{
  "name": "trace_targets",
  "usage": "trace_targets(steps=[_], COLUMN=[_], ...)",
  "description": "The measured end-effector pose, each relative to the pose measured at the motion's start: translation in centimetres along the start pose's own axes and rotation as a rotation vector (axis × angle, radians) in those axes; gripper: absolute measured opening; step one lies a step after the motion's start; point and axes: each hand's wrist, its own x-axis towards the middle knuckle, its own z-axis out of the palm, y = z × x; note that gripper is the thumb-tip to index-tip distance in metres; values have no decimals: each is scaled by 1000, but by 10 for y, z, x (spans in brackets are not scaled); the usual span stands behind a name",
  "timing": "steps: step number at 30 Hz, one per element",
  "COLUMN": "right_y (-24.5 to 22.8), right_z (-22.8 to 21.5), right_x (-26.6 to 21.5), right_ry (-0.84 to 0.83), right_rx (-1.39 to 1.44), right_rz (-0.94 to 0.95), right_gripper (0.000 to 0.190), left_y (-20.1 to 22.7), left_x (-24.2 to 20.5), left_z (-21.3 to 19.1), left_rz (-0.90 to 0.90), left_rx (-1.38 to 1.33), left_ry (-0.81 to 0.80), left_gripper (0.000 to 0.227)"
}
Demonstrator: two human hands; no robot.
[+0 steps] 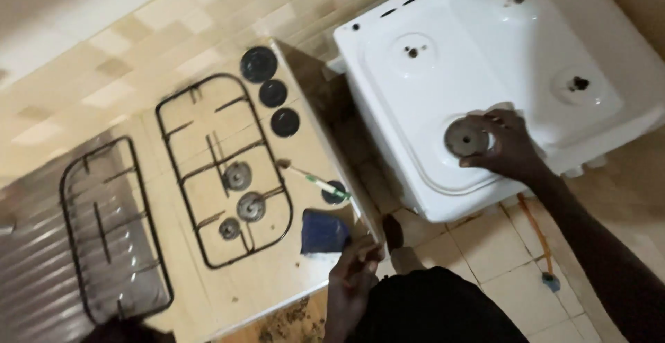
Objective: Cleaning gas stove burner caps and the stove surface using a toothbrush and a cloth.
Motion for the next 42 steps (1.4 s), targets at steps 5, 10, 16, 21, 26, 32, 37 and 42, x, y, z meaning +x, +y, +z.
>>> trace_targets(steps=[5,10,16,21,26,32,37,42], right_y=[-49,-208,-328,-363,-371,-359,-362,-329], right_z=[-9,-25,23,21,49,87,73,64], right_x=[-10,-15,-38,-24,-12,-32,-51,-67], right_ry=[-130,15,3,-213,-415,-283,11,-42], right_rx=[-223,566,634,358,129,403,1229,947], right_rz=[120,493,602,470,498,574,872,739], right_gripper=[140,43,44,34,90,38,37,28], left_y=[23,16,8,3,-9,-13,-24,-3], left_x=[-5,2,5,17,31,39,53,78], left_z=[-21,-85,-172,-216,-262,-304,-280,-213], left_rz=[79,352,232,285,386,303,388,422], left_rx=[108,-18,132,420,563,482,457,553], left_ry=[60,263,672,781,830,968,833,521], left_gripper=[28,29,20,23,24,22,29,35])
